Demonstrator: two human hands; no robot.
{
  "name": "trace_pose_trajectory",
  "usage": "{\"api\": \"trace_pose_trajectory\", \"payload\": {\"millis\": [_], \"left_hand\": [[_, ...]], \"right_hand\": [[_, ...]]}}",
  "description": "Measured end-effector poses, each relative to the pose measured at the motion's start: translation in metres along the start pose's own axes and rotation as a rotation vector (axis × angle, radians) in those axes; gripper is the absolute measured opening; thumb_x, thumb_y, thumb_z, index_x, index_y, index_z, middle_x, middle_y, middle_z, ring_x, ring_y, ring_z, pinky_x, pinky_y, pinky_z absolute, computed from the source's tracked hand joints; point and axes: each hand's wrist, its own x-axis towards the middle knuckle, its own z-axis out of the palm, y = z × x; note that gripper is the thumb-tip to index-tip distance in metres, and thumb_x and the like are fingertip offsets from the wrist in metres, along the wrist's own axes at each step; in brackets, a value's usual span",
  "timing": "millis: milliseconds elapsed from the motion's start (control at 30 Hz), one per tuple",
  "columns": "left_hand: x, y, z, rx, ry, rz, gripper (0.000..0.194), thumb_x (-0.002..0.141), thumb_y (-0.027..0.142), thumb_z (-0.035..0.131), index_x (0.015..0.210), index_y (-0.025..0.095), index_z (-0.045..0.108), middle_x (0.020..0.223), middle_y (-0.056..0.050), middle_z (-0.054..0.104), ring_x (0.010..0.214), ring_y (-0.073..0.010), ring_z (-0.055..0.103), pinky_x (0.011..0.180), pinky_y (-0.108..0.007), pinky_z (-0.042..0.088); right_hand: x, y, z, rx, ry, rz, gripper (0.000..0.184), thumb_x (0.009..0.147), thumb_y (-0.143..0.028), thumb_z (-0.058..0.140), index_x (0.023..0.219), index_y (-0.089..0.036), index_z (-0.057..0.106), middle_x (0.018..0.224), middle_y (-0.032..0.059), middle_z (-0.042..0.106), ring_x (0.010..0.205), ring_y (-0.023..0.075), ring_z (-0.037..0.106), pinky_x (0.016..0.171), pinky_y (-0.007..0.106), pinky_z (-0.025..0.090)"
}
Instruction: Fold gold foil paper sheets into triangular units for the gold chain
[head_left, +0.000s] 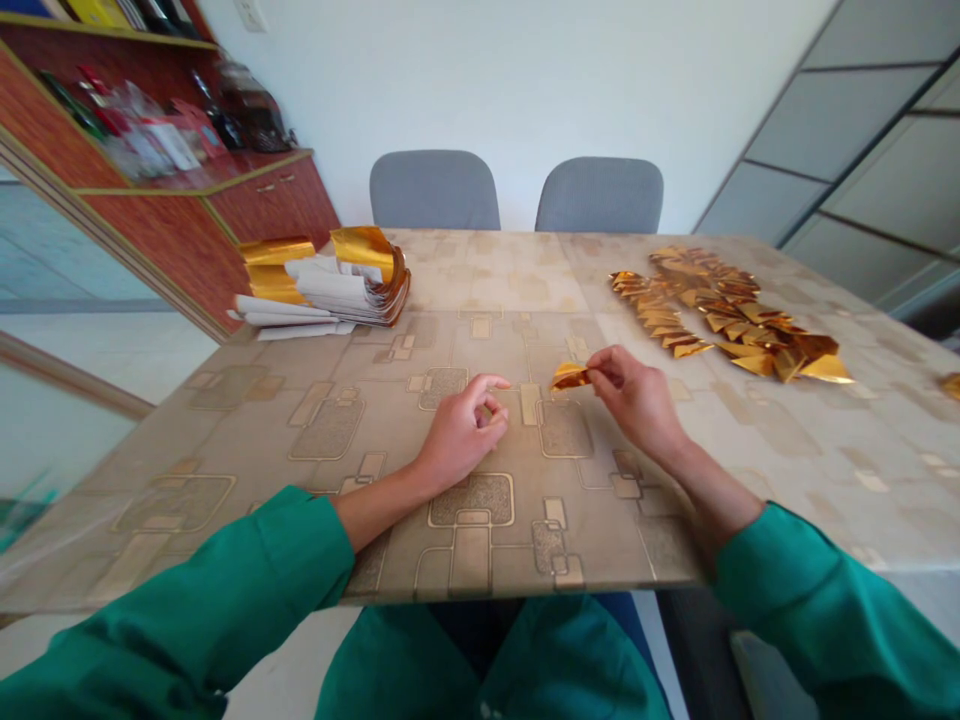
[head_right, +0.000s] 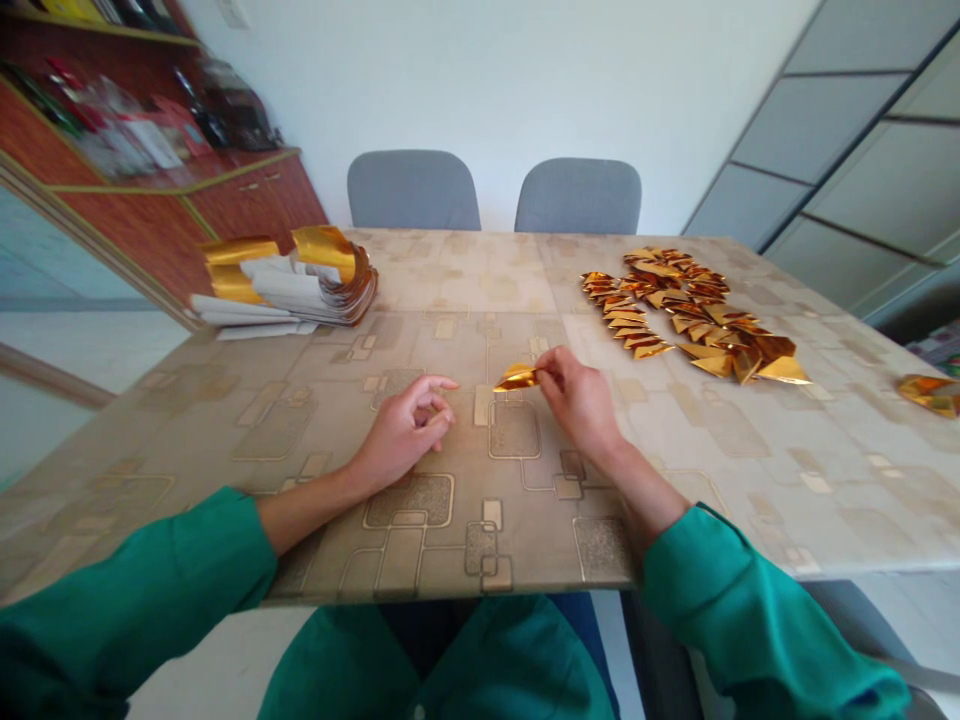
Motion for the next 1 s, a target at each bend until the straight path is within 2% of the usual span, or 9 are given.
{"api": "trace_pose_trajectory", "payload": {"millis": [100,167,267,333,433,667,1000], "left_hand": [[0.0,-0.002,-0.001,-0.006,-0.016,-0.004,0.033,0.081,0.02,0.053,0.113,0.02,0.057,0.079,0.004,0.062,0.047,-0.006,0.056,0.045,-0.016,0.043],[0.0,-0.003,-0.001,0.002,-0.019,0.001,0.031,0.08,0.02,0.053,0.111,0.02,0.058,0.081,0.003,0.063,0.047,-0.0058,0.055,0.045,-0.016,0.044],[0.0,-0.003,-0.001,0.006,-0.023,0.006,0.029,0.08,0.02,0.053,0.108,0.02,0.06,0.082,0.003,0.063,0.047,-0.0052,0.053,0.045,-0.016,0.046],[0.001,-0.003,-0.001,0.005,-0.028,0.006,0.028,0.079,0.019,0.052,0.107,0.019,0.061,0.082,0.002,0.064,0.046,-0.0049,0.053,0.045,-0.015,0.046],[0.001,-0.003,-0.002,0.005,-0.037,0.002,0.026,0.08,0.019,0.053,0.104,0.018,0.062,0.084,0.001,0.064,0.047,-0.0048,0.054,0.045,-0.015,0.046],[0.0,-0.001,-0.004,0.002,-0.049,-0.001,0.02,0.08,0.02,0.054,0.098,0.017,0.064,0.083,0.0,0.066,0.048,-0.0056,0.056,0.045,-0.015,0.045],[0.001,-0.004,-0.003,0.028,-0.038,0.002,0.017,0.084,0.023,0.054,0.093,0.017,0.066,0.081,-0.002,0.07,0.047,-0.0062,0.057,0.045,-0.016,0.043]], "right_hand": [[0.01,0.042,-0.042,-0.151,0.143,0.048,0.005,0.081,-0.025,0.063,0.082,-0.021,0.066,0.077,0.0026,0.067,0.065,0.0158,0.056,0.063,0.028,0.042],[0.012,0.069,-0.073,-0.289,0.242,0.144,0.003,0.076,-0.024,0.07,0.077,-0.022,0.069,0.075,0.0026,0.062,0.066,0.0158,0.052,0.063,0.029,0.039],[0.01,0.101,-0.109,-0.324,0.274,0.303,0.003,0.076,-0.022,0.073,0.076,-0.021,0.07,0.062,-0.0004,0.054,0.056,0.0135,0.044,0.057,0.03,0.034],[0.007,0.114,-0.121,-0.334,0.293,0.353,0.003,0.076,-0.02,0.073,0.077,-0.02,0.07,0.06,-0.001,0.053,0.054,0.013,0.044,0.055,0.03,0.033],[0.007,0.124,-0.126,-0.362,0.311,0.398,0.005,0.074,-0.017,0.074,0.075,-0.02,0.07,0.061,-0.0005,0.055,0.053,0.0126,0.044,0.057,0.031,0.032],[0.014,0.137,-0.123,-0.412,0.279,0.42,0.006,0.073,-0.017,0.073,0.074,-0.02,0.068,0.066,0.0025,0.062,0.058,0.0139,0.051,0.063,0.031,0.035],[0.019,0.134,-0.114,-0.485,0.299,0.366,0.005,0.072,-0.017,0.069,0.073,-0.021,0.066,0.071,0.0074,0.066,0.059,0.0151,0.047,0.064,0.033,0.033]]}}
